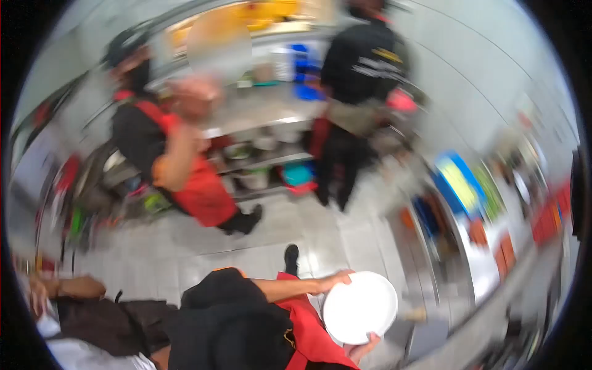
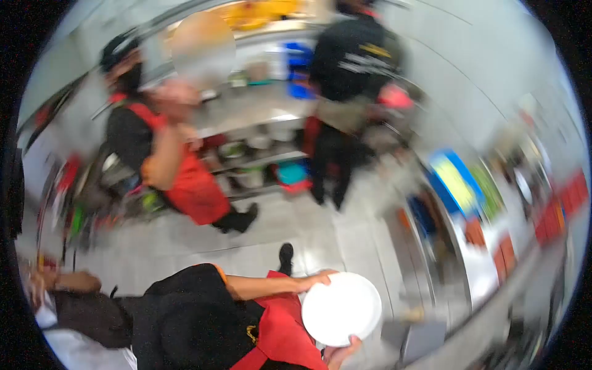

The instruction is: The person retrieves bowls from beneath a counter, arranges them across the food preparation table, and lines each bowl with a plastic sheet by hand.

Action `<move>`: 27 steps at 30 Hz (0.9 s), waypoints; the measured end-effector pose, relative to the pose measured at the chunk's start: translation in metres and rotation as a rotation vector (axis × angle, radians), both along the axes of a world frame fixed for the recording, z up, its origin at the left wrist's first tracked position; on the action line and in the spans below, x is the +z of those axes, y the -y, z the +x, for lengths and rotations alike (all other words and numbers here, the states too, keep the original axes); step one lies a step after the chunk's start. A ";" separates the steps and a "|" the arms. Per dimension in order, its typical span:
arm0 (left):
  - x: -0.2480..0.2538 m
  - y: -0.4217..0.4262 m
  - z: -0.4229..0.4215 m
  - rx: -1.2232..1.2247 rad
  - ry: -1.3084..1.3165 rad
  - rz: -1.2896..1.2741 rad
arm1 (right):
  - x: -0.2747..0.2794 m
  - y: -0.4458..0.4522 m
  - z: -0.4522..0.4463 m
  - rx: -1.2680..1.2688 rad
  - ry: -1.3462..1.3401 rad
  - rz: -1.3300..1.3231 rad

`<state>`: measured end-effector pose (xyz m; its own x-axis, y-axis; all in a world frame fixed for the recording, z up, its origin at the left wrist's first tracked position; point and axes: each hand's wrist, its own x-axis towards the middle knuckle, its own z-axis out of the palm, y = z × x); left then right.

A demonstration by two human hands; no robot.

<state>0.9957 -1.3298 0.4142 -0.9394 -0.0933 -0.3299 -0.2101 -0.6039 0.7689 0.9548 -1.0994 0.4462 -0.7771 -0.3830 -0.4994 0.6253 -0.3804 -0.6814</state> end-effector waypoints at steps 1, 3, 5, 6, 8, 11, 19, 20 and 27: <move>0.013 -0.040 -0.009 -0.103 -0.061 0.049 | 0.002 -0.042 0.002 -0.072 0.014 -0.008; 0.056 -0.113 -0.034 -0.229 -0.038 0.123 | 0.007 -0.115 0.005 -0.157 0.001 -0.019; 0.057 -0.178 -0.050 -0.321 0.109 0.061 | 0.016 -0.164 -0.004 -0.223 -0.016 -0.040; 0.066 -0.214 -0.058 -0.390 0.162 0.020 | 0.015 -0.187 -0.013 -0.252 -0.017 -0.054; 0.048 -0.252 -0.106 -0.484 0.196 -0.054 | 0.017 -0.234 -0.020 -0.343 -0.019 -0.080; -0.014 -0.349 -0.165 -0.640 -0.070 0.006 | -0.049 -0.323 -0.032 -0.282 -0.674 0.019; 0.011 -0.557 -0.283 -1.034 0.236 -0.043 | -0.003 -0.501 -0.075 -0.891 0.068 -0.084; 0.014 -0.579 -0.290 -1.082 0.273 -0.105 | -0.004 -0.520 -0.077 -0.924 0.105 -0.121; -0.031 -0.812 -0.388 -1.227 0.204 -0.121 | -0.034 -0.713 -0.153 -1.197 0.143 -0.055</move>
